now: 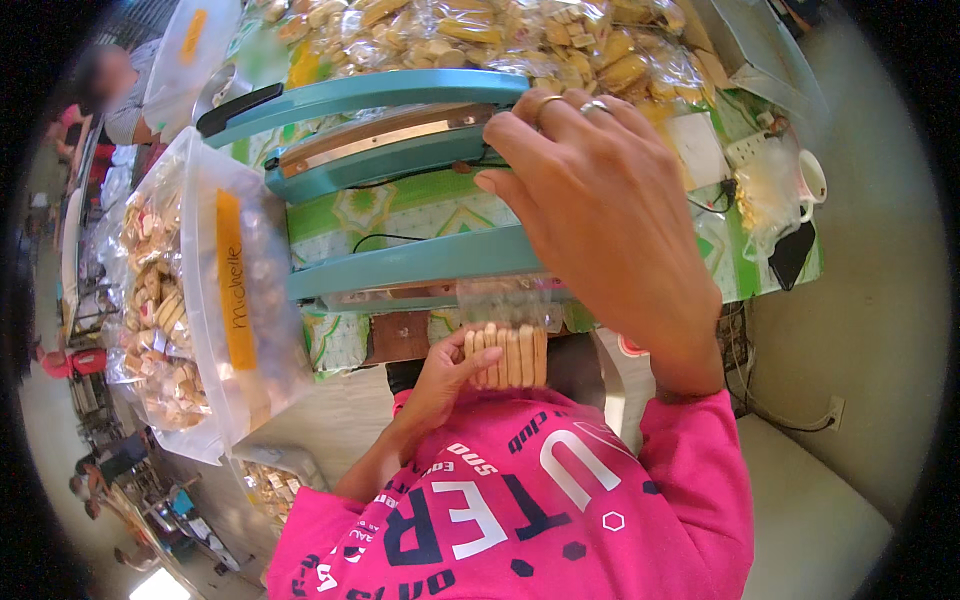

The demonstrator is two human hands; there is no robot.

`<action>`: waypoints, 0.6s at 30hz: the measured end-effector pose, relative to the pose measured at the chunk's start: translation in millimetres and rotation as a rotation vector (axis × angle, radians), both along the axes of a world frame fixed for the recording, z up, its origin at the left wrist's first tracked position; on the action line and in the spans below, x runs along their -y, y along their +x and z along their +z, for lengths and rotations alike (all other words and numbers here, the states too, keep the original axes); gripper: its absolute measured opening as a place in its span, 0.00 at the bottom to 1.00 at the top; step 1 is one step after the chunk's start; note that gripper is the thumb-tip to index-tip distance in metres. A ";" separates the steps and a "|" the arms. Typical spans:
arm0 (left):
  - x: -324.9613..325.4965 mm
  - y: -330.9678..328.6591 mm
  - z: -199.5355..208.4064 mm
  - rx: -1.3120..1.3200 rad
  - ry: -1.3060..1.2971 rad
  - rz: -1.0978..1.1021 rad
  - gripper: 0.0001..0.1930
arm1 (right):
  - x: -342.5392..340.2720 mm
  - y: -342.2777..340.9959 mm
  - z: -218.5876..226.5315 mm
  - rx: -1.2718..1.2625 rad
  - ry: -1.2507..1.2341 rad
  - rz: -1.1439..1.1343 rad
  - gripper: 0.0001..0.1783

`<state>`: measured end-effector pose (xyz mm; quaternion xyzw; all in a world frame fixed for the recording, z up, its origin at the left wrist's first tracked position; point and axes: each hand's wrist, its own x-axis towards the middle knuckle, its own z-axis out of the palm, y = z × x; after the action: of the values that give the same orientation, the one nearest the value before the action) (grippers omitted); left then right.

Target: The person repeatedly picks small biscuits from a clear bin, places them into transparent plastic bags, and seals each bag using a handheld impulse sealer. Sealed bags are set aside on the table. The person also briefly handles a small white paper item and places it into a bag.

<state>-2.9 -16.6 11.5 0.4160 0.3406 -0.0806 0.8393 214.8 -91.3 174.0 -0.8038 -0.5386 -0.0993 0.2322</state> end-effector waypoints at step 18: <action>-10.5 18.9 6.4 0.015 -0.017 0.055 0.19 | 29.0 19.1 -102.6 -0.608 -0.207 -0.117 0.20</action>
<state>16.0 -6.1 17.9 0.3999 0.3452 -0.0572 0.8471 233.9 -120.3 71.4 -0.8456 -0.4047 0.1874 0.2933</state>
